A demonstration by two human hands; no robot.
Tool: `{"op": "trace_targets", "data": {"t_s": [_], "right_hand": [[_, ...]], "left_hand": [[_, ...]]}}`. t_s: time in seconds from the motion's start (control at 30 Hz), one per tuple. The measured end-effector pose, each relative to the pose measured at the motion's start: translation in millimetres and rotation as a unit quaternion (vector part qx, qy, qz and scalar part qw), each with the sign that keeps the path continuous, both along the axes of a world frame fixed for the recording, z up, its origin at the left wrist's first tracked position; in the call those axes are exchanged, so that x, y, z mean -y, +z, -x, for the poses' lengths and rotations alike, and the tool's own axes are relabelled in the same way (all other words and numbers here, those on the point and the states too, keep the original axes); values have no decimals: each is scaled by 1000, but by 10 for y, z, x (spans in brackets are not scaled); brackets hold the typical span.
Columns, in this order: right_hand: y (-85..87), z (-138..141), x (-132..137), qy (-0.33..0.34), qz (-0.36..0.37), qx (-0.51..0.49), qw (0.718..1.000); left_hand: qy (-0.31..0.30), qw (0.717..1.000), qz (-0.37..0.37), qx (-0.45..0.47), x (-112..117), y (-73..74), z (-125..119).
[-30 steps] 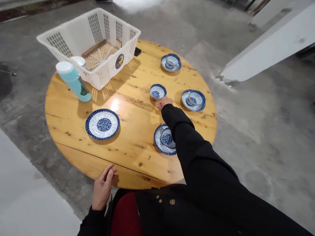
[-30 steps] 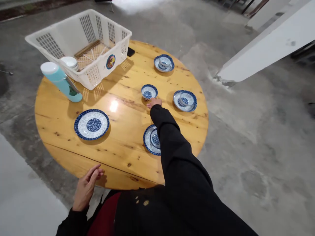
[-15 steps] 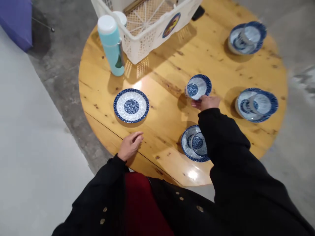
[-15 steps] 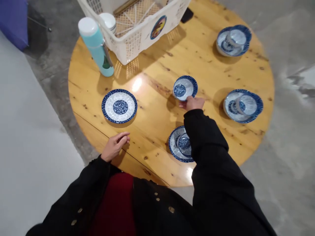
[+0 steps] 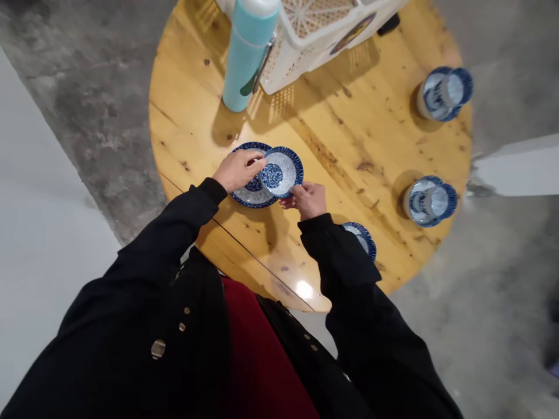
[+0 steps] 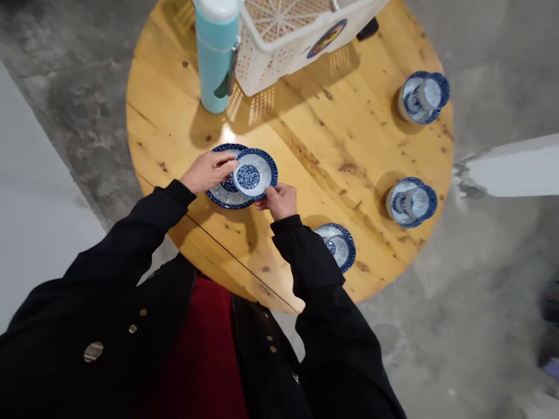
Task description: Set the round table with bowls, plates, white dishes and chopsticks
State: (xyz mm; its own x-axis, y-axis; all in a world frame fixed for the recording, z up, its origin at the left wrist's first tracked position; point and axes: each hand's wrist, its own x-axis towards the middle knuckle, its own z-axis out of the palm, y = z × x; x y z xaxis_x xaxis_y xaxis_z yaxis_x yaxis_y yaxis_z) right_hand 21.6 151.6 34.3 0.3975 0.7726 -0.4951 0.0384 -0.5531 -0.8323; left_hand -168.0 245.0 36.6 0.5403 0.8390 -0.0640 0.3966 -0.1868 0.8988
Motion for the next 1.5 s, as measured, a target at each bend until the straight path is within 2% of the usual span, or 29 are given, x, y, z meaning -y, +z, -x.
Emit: {"op": "trace_targets", "data": {"t_s": [0.1, 0.23, 0.4, 0.63, 0.83, 0.97, 1.07, 1.4, 1.5], "right_hand": [[-126, 209, -36, -12, 9, 1, 1000], [-231, 356, -30, -34, 27, -7, 999], [-295, 427, -26, -52, 34, 0, 998], [-285, 491, 3, -52, 41, 26, 997], [-209, 401, 70, -31, 47, 47, 997], [-196, 373, 105, -31, 37, 61, 997], [-206, 389, 117, -30, 27, 73, 996], [-219, 397, 103, -21, 13, 82, 996], [-215, 396, 89, -20, 10, 73, 997]], "left_hand": [[-27, 999, -12, -44, -150, -48, 131], [-53, 994, -23, -91, -298, -144, 218], [-69, 994, -33, -82, -405, -264, 242], [-73, 994, -27, -71, -434, -349, 248], [-50, 999, 14, -17, -450, -415, 233], [-32, 999, -7, -11, -440, -382, 267], [-48, 998, -24, -32, -430, -325, 287], [-75, 996, -14, -47, -473, -272, 241], [-67, 997, -12, -39, -481, -255, 240]]}}
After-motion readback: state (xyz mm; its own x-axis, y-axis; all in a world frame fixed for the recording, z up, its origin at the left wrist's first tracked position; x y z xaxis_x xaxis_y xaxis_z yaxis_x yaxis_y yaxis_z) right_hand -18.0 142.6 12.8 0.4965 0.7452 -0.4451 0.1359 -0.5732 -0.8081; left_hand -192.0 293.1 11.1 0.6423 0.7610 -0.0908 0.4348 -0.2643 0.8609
